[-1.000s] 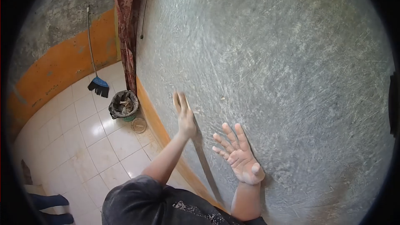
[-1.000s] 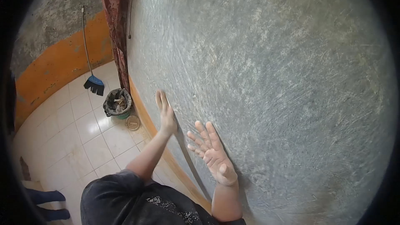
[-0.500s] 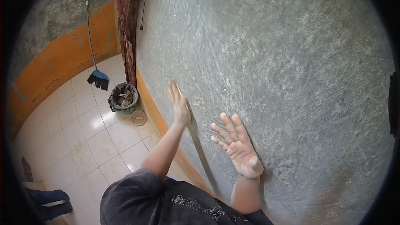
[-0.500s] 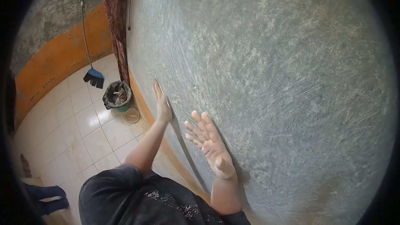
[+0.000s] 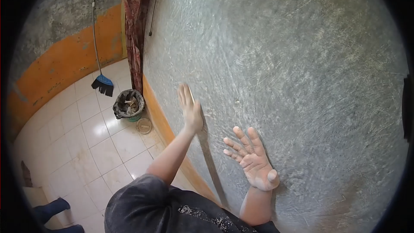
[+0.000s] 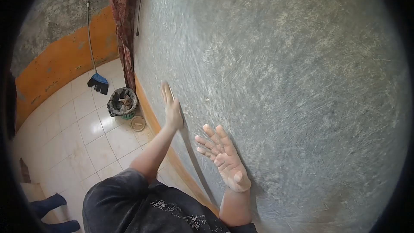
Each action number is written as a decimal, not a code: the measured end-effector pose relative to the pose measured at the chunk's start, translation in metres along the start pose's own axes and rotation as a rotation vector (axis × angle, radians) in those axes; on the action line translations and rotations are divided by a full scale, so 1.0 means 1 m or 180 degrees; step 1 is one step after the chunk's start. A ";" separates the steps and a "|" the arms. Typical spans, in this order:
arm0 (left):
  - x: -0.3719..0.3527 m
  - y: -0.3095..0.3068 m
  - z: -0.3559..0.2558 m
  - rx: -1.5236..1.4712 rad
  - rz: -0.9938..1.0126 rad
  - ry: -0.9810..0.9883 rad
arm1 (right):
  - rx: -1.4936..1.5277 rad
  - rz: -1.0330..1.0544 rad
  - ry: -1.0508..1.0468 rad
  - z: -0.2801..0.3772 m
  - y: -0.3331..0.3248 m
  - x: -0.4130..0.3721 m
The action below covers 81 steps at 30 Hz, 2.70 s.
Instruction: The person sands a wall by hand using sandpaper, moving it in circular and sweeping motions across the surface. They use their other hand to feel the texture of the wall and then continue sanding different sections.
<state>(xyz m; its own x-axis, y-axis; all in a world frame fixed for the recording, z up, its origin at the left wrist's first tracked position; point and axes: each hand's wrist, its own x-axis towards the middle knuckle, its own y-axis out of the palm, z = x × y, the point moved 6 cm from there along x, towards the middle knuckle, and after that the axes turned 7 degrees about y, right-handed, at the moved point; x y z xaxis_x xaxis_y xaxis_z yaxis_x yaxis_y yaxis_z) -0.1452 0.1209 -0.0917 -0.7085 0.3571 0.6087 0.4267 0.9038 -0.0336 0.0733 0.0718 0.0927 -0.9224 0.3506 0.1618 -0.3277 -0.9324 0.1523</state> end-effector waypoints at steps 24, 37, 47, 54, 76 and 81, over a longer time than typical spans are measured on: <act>0.043 0.001 -0.212 -0.0018 0.0546 0.2288 | 0.0305 0.0211 -0.0273 0.004 0.000 -0.013; 0.036 -0.013 0.022 -0.0091 -0.0097 -0.0543 | -0.0056 -0.0004 0.0423 -0.042 -0.004 0.020; -0.090 0.004 0.036 0.0126 0.0221 -0.0506 | -0.0095 -0.0002 0.0627 -0.060 -0.007 0.026; 0.035 -0.017 0.066 -0.0027 -0.0449 -0.1193 | -0.0127 -0.0068 0.0694 -0.066 -0.006 0.041; -0.023 -0.012 0.049 0.0013 0.0050 0.0230 | -0.0247 -0.0180 0.1166 -0.095 -0.006 0.068; 0.030 -0.022 0.131 -0.0128 -0.0299 -0.0880 | -0.0229 -0.0238 0.1173 -0.093 -0.005 0.069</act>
<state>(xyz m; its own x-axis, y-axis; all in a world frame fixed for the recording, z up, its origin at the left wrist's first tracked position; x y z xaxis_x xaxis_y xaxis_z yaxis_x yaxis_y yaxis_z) -0.2494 0.1431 -0.1770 -0.8699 0.3279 0.3684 0.3699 0.9278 0.0475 -0.0076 0.0930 0.0126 -0.9028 0.3750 -0.2106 -0.3981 -0.9139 0.0793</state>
